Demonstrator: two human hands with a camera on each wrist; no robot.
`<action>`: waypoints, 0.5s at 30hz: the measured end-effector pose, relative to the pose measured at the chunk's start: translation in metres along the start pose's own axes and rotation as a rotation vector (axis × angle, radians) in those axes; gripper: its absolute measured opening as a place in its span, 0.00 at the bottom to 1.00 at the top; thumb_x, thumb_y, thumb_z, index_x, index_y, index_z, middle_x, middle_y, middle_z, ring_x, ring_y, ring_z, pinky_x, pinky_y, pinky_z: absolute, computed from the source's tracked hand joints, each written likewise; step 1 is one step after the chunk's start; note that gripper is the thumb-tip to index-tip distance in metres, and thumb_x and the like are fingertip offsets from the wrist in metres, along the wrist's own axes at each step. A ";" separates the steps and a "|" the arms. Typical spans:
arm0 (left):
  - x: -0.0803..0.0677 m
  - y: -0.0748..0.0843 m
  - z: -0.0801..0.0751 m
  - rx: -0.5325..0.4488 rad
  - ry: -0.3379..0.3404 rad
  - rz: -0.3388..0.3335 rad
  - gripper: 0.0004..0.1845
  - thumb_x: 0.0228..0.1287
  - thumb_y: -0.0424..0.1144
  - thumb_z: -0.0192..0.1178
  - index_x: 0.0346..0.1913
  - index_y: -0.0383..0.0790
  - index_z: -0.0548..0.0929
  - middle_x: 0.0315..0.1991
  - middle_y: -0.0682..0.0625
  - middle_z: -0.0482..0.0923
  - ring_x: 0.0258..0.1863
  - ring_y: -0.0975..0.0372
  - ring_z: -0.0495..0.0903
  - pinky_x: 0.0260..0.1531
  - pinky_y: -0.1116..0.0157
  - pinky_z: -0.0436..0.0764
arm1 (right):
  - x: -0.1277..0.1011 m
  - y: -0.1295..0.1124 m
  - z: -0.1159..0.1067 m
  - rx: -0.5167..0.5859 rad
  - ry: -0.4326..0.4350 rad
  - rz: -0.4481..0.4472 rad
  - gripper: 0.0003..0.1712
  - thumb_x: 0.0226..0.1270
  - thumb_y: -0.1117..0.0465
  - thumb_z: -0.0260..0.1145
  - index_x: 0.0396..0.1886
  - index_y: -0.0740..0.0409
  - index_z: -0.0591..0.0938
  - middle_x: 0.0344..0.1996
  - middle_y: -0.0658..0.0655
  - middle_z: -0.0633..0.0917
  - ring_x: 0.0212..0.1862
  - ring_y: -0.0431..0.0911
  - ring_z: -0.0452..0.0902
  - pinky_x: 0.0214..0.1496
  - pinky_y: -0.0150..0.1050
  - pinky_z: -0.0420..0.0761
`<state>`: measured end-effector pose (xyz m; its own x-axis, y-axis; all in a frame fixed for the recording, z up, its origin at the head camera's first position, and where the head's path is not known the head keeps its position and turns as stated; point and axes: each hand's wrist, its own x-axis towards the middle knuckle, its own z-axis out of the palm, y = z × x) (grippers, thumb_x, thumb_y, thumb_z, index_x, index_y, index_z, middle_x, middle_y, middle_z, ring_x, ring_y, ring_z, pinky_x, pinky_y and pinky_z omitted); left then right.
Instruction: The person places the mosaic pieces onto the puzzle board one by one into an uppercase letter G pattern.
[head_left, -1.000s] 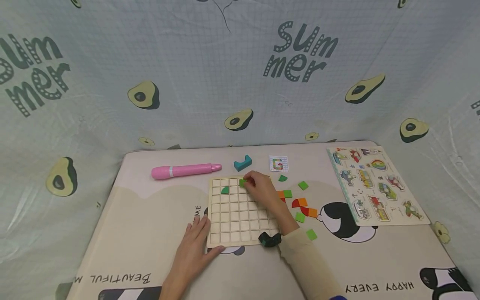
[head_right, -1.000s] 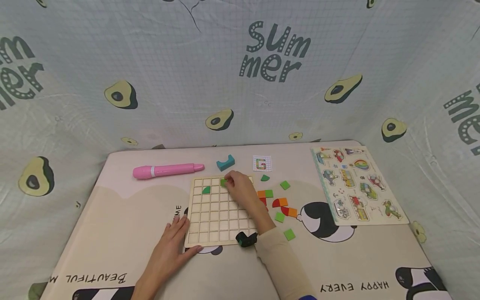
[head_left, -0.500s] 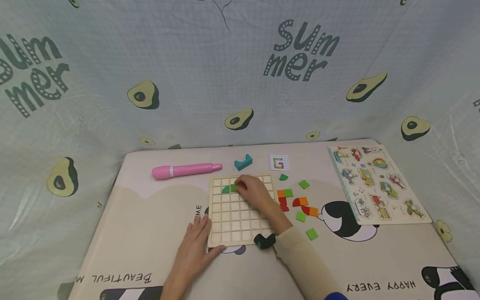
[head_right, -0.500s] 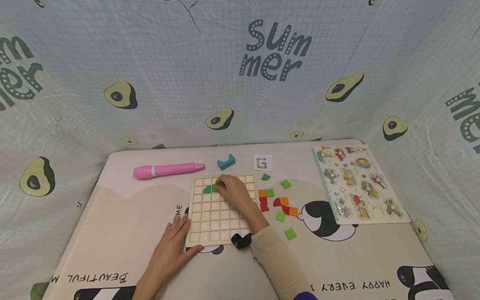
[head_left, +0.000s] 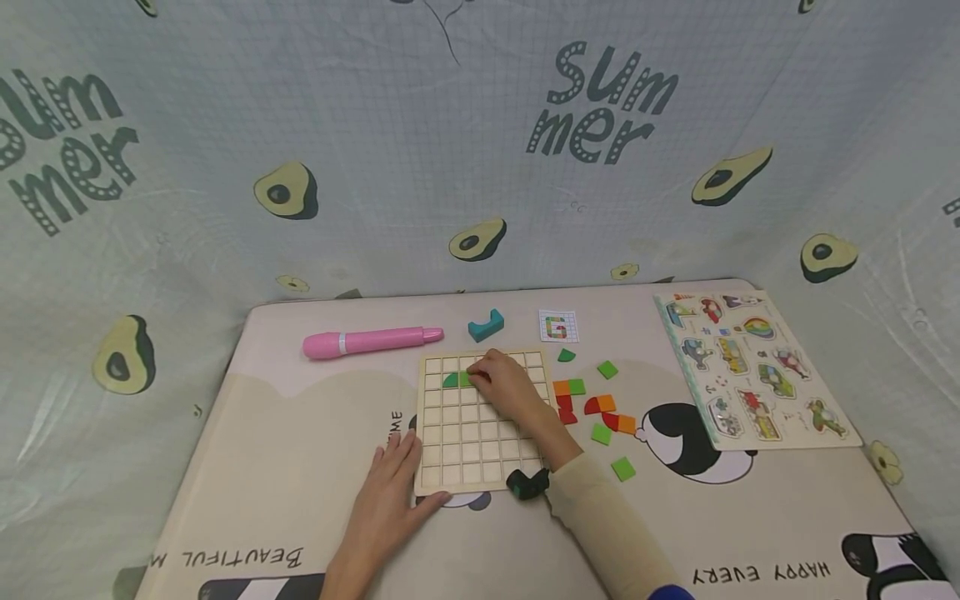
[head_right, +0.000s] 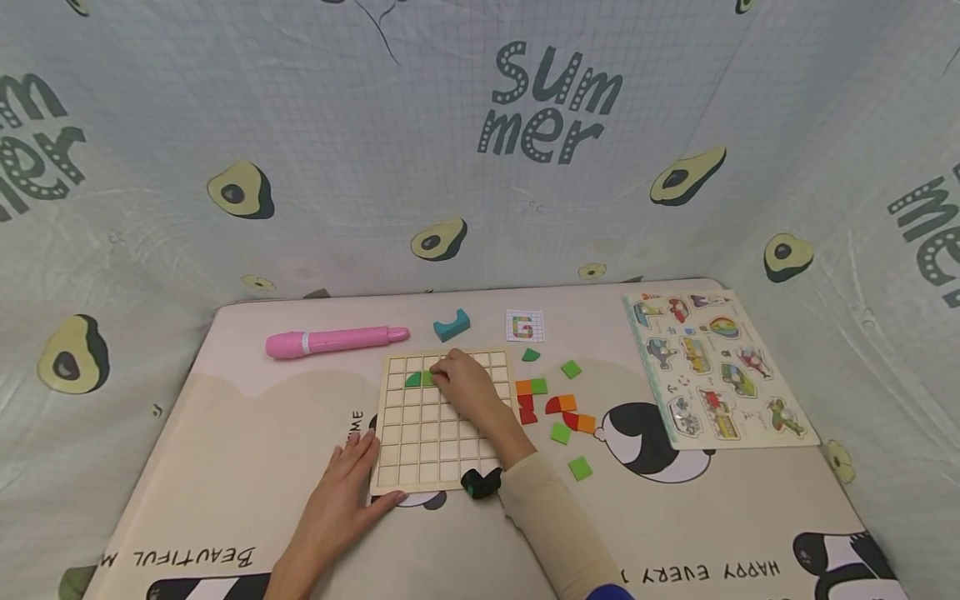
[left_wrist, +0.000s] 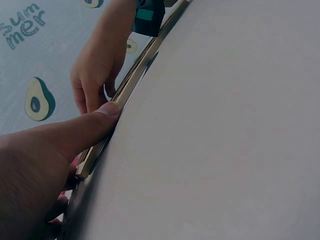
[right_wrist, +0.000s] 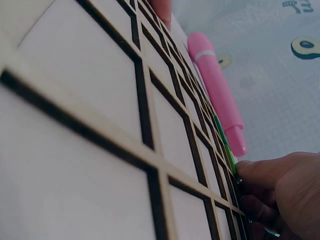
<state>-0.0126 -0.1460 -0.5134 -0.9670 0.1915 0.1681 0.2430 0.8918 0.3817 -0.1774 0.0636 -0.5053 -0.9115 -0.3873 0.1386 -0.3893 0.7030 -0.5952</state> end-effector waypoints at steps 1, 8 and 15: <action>0.000 0.000 0.000 0.000 0.000 0.001 0.46 0.55 0.60 0.70 0.68 0.28 0.73 0.72 0.37 0.69 0.75 0.43 0.63 0.77 0.47 0.61 | 0.000 0.000 0.000 0.002 0.002 -0.002 0.11 0.71 0.58 0.66 0.46 0.56 0.89 0.36 0.52 0.83 0.36 0.42 0.76 0.40 0.37 0.82; 0.000 0.001 0.001 -0.005 0.002 0.003 0.46 0.55 0.60 0.70 0.68 0.28 0.73 0.72 0.37 0.69 0.75 0.43 0.63 0.77 0.47 0.61 | -0.002 0.000 -0.002 0.031 -0.010 0.016 0.11 0.72 0.58 0.65 0.48 0.57 0.88 0.39 0.53 0.84 0.38 0.42 0.77 0.43 0.37 0.83; 0.000 0.000 0.000 -0.009 0.004 0.003 0.46 0.55 0.60 0.70 0.68 0.28 0.73 0.71 0.37 0.70 0.75 0.43 0.64 0.77 0.47 0.61 | -0.005 0.001 -0.008 0.100 0.000 0.040 0.13 0.72 0.58 0.65 0.50 0.58 0.86 0.40 0.53 0.84 0.39 0.42 0.76 0.44 0.36 0.83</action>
<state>-0.0129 -0.1459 -0.5136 -0.9660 0.1928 0.1725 0.2467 0.8873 0.3897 -0.1743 0.0711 -0.5004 -0.9259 -0.3604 0.1134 -0.3376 0.6547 -0.6763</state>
